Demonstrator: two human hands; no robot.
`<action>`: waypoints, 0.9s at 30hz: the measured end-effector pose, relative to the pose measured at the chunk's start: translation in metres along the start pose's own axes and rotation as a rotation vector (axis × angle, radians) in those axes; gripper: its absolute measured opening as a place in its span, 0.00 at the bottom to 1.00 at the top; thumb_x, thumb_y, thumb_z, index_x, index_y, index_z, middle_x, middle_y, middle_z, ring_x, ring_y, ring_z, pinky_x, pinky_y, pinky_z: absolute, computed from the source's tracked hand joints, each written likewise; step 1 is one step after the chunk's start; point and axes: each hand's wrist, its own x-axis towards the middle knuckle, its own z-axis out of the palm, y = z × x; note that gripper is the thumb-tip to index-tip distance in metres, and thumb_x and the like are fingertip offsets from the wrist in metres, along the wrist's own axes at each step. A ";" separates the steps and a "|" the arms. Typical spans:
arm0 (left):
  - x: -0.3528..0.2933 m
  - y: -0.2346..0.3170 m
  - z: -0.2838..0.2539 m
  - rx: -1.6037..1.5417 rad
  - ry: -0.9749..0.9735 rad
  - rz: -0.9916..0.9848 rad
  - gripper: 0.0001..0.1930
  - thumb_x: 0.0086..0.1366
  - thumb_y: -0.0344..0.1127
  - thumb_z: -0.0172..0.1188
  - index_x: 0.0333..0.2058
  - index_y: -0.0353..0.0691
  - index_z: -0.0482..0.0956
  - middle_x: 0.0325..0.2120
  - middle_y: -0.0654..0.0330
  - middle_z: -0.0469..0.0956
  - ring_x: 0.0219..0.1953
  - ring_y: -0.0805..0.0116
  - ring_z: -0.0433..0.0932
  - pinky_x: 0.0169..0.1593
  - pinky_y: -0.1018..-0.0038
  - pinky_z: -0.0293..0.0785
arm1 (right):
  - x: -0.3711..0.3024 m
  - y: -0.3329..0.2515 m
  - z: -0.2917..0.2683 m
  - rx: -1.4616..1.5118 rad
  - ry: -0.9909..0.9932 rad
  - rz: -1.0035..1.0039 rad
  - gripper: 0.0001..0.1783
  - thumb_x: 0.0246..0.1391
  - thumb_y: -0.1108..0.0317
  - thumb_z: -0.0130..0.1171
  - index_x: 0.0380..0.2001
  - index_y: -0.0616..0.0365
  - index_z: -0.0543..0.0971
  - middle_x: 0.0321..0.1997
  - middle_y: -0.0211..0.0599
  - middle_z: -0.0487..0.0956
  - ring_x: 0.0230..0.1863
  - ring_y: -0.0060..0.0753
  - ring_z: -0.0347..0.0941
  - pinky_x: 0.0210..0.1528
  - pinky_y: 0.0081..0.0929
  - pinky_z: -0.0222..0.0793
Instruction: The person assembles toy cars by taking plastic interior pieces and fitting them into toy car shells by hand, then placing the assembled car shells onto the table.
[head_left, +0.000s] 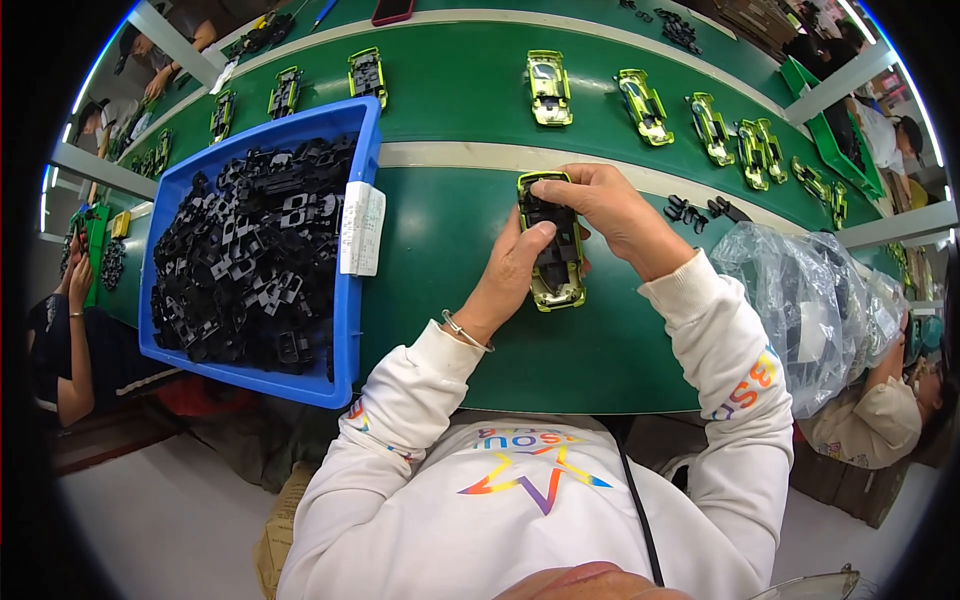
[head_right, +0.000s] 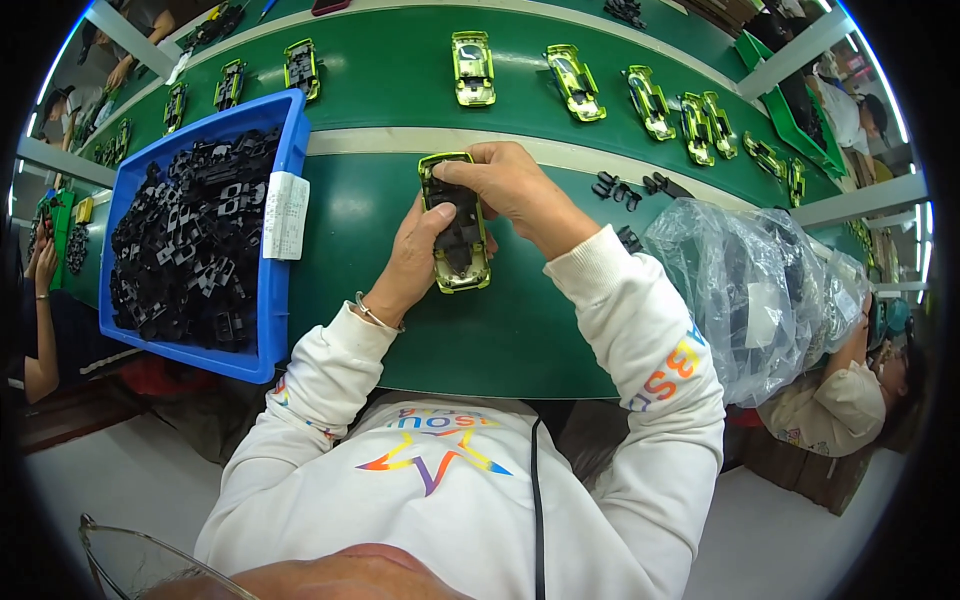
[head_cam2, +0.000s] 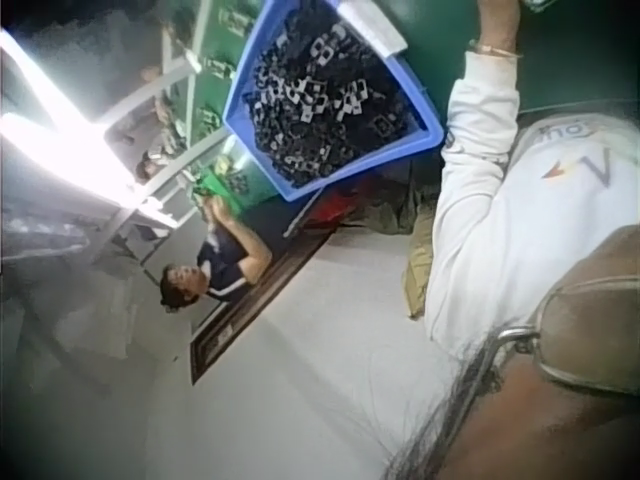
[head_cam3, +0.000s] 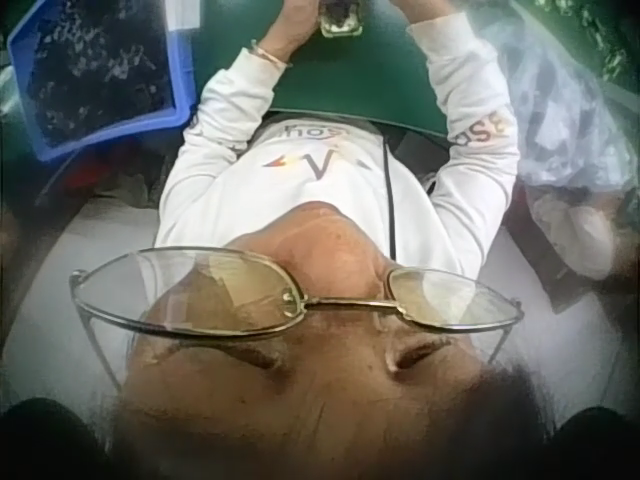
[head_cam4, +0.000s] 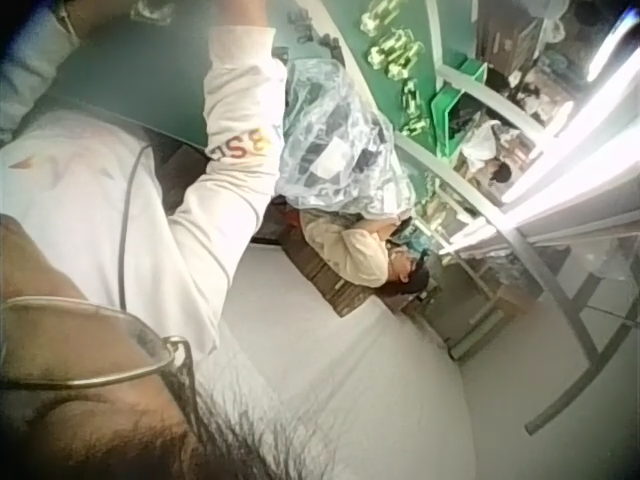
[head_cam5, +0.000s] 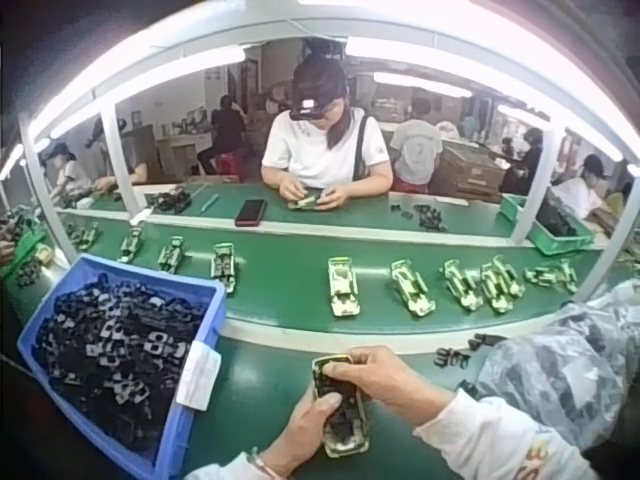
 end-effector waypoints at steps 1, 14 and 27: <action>0.002 -0.002 0.000 -0.004 0.004 -0.020 0.22 0.70 0.44 0.47 0.57 0.37 0.62 0.44 0.49 0.75 0.35 0.60 0.82 0.39 0.67 0.82 | 0.002 0.003 -0.003 -0.006 0.005 0.037 0.21 0.56 0.55 0.65 0.46 0.60 0.81 0.33 0.28 0.79 0.29 0.18 0.67 0.26 0.22 0.57; 0.020 0.000 -0.013 -0.080 0.226 0.050 0.22 0.73 0.39 0.48 0.60 0.36 0.59 0.55 0.44 0.72 0.53 0.45 0.77 0.49 0.59 0.81 | -0.061 0.055 -0.099 -0.614 0.410 -0.324 0.26 0.52 0.58 0.67 0.50 0.62 0.79 0.44 0.41 0.82 0.37 0.35 0.78 0.43 0.31 0.73; 0.016 -0.001 -0.017 -0.045 0.191 -0.002 0.21 0.73 0.39 0.48 0.60 0.36 0.62 0.54 0.46 0.74 0.49 0.47 0.80 0.46 0.62 0.82 | -0.065 0.089 -0.064 -1.211 0.379 -0.724 0.12 0.52 0.71 0.63 0.42 0.57 0.78 0.38 0.37 0.75 0.41 0.44 0.75 0.43 0.38 0.72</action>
